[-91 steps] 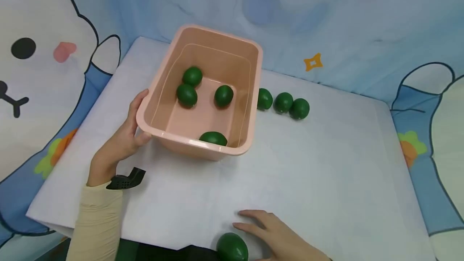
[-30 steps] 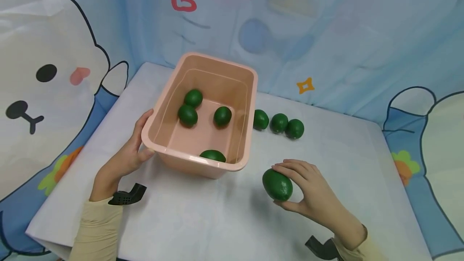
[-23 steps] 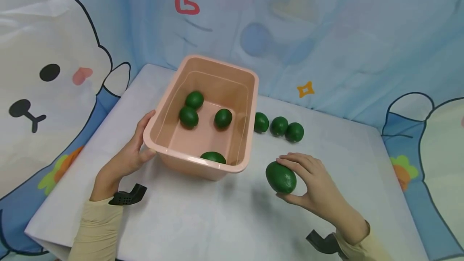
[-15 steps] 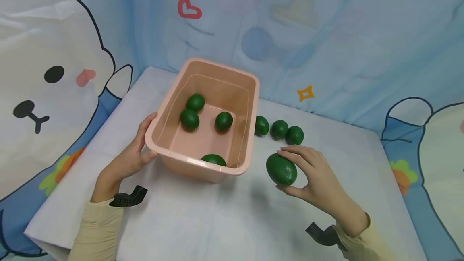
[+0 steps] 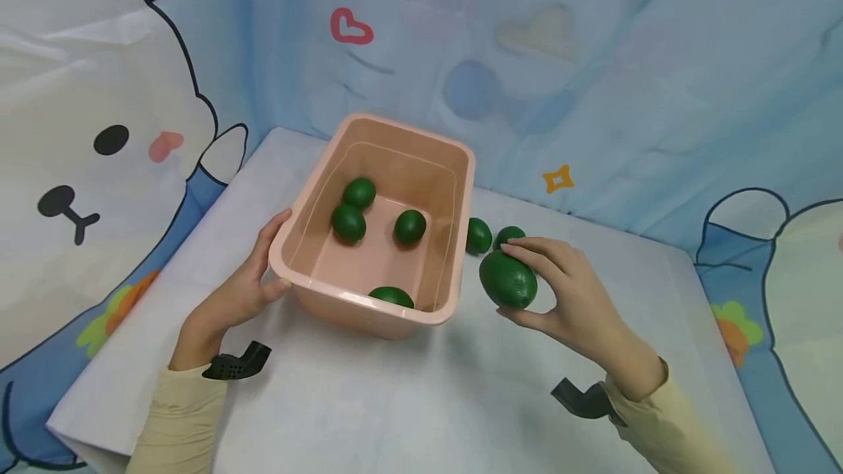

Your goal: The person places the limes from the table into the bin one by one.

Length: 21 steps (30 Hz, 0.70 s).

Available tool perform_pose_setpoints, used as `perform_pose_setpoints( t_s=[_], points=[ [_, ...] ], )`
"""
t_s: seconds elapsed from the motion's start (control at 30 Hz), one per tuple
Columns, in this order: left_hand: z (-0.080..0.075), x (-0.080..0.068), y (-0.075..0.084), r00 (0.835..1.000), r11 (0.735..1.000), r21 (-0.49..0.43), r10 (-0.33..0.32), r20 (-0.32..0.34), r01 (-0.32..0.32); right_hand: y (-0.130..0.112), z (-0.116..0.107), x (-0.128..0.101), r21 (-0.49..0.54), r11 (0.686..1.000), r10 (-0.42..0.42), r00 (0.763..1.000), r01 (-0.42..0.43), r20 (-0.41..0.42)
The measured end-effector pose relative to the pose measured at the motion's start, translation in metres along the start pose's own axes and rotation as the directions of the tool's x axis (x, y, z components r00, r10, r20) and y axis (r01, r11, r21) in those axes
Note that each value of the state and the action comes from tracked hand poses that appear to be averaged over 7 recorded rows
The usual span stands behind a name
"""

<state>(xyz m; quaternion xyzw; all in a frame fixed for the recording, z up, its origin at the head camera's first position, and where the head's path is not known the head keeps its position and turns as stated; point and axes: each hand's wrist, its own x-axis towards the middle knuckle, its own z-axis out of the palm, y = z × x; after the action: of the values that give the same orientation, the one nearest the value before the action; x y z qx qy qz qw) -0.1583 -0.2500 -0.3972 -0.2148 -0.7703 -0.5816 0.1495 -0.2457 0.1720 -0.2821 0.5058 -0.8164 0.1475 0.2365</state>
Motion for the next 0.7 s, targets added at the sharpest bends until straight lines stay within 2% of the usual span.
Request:
perform_pose_setpoints(
  t_s=[0.37, 0.7],
  points=[
    [0.0, 0.0, -0.002, 1.0, 1.0, -0.01, 0.002, 0.018, -0.002, -0.004, 0.004, 0.035, -0.004, 0.998, -0.059, 0.998, 0.06, 0.036],
    [0.0, -0.001, -0.003, 1.0, 1.0, -0.005, -0.01, -0.004, 0.01, -0.007, 0.011, 0.055, 0.019, 0.994, -0.111, 0.992, 0.11, 0.059]
  ],
)
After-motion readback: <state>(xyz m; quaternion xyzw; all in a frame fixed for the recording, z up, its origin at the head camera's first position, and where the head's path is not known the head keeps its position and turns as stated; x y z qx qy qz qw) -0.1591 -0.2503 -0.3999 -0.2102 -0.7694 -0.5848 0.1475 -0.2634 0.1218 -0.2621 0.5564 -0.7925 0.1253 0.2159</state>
